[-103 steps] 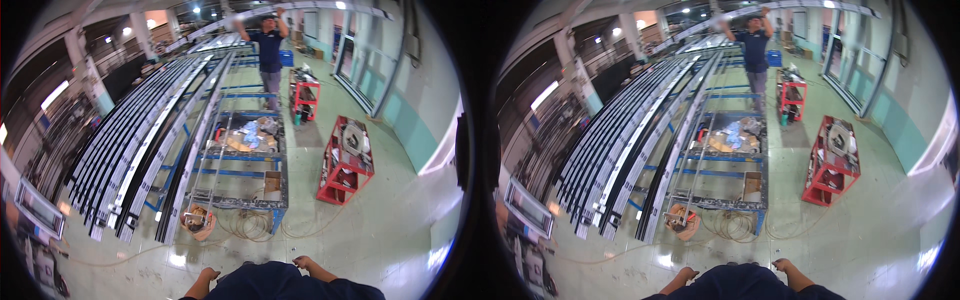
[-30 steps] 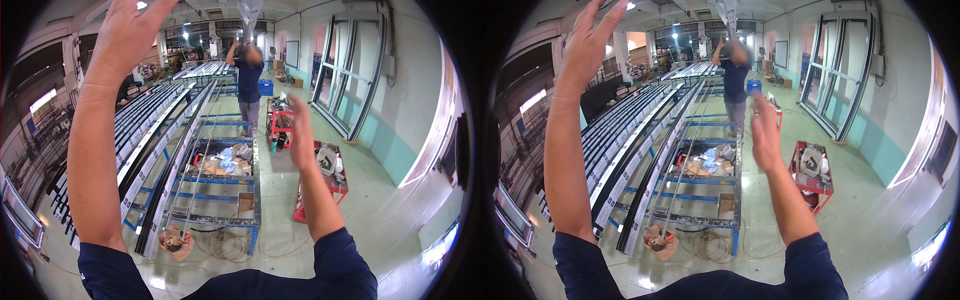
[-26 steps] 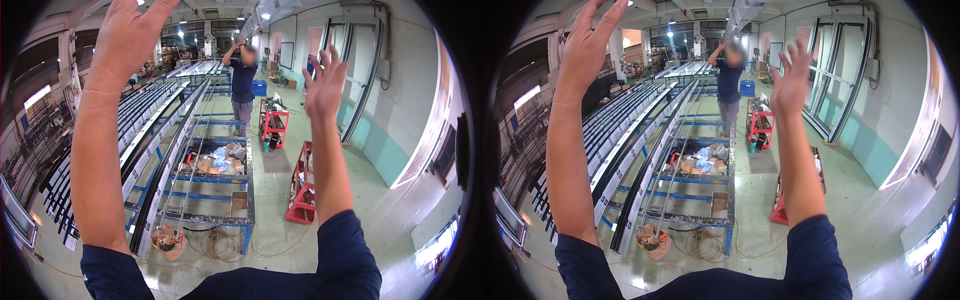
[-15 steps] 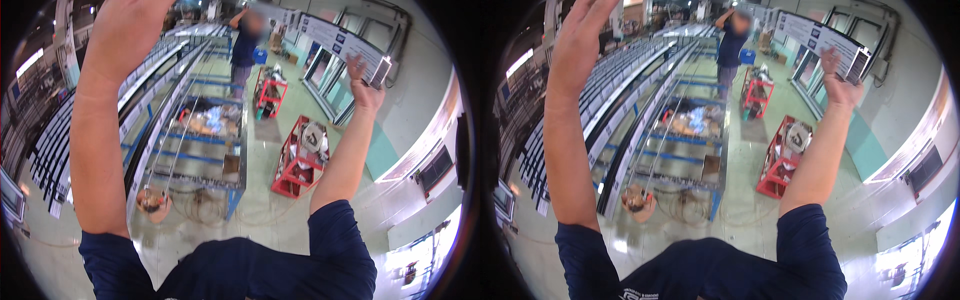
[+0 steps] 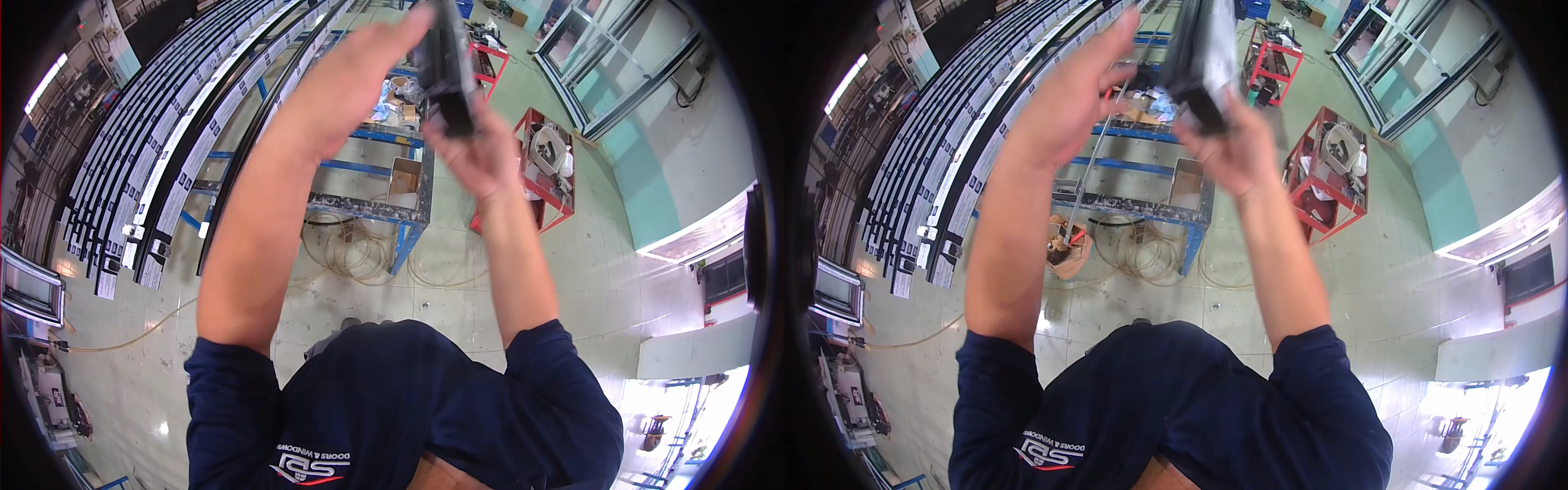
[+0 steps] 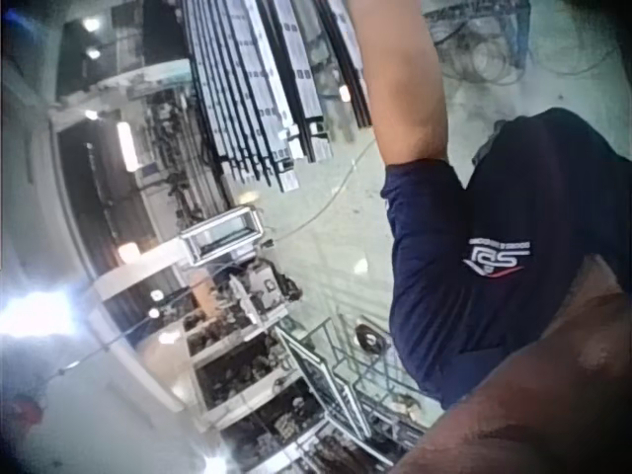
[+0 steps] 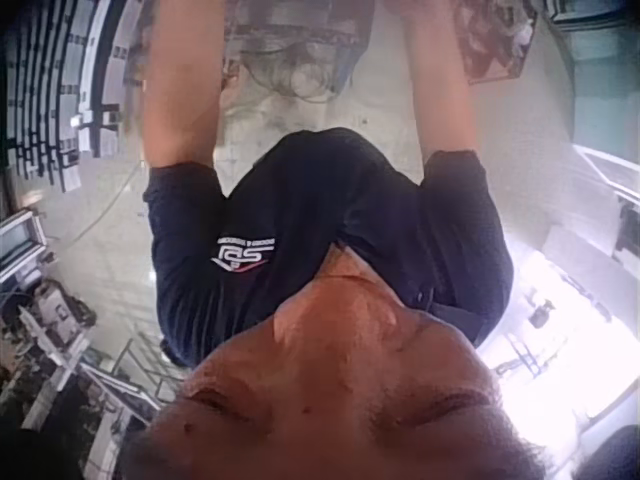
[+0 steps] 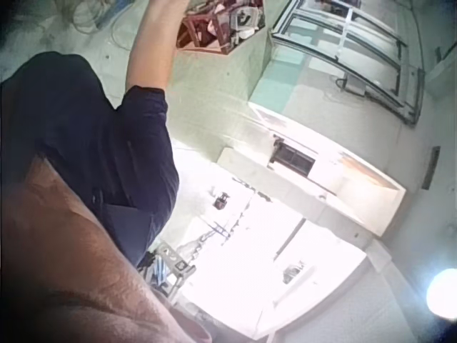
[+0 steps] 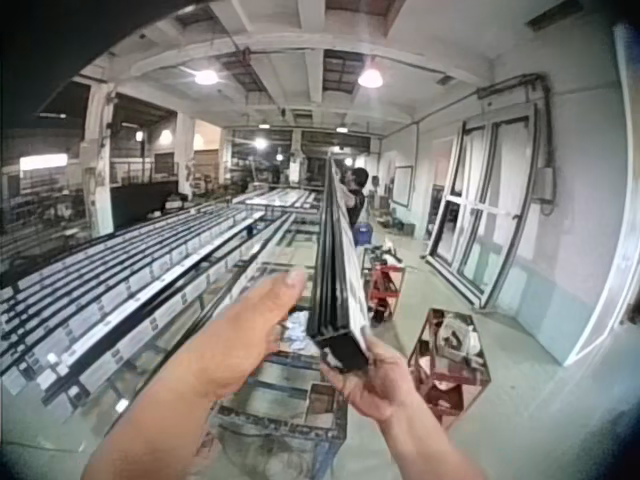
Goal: Measure and assemble metal window frame components using a clamp and vernier caliper.
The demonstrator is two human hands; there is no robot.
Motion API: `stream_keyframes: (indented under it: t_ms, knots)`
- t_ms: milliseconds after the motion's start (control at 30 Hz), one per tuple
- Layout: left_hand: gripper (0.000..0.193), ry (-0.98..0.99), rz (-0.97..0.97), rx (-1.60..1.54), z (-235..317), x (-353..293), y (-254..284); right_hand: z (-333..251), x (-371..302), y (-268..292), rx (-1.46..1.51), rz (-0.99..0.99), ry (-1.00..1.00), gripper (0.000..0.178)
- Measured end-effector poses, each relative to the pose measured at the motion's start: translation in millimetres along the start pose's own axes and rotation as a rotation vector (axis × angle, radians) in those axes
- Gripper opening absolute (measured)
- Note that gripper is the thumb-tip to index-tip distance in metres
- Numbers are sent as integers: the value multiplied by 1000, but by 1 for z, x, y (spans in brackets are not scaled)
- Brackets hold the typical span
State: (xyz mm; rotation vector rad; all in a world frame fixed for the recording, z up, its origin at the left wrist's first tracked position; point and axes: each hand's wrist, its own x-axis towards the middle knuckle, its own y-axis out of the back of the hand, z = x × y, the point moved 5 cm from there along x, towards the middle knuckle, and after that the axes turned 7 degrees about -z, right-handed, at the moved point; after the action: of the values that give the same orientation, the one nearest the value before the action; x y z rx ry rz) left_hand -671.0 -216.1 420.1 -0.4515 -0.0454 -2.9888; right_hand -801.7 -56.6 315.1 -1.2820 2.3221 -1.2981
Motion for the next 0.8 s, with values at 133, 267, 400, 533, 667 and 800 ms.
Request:
stream_keyframes:
  t_ms: [133, 267, 400, 533, 667, 800]
  knots:
    - [82, 330, 16, -113, -84, -36, 20, 111, -25, 45, -75, 80, -177, 51]
    - [110, 475, 135, -81, -165, -72, 65, 210, -60, 74, -117, 125, -302, 58]
    - [100, 474, 131, 191, -250, -109, 84, 273, -90, 79, -128, 187, -444, 62]
    - [71, 420, 232, 39, -328, -161, 114, 337, -105, 102, -210, 245, -486, 63]
    - [63, 421, 233, -170, -357, -219, 124, 387, -138, 95, -267, 351, -529, 72]
    - [60, 519, 179, -381, -376, -262, 131, 414, -164, 84, -395, 439, -531, 71]
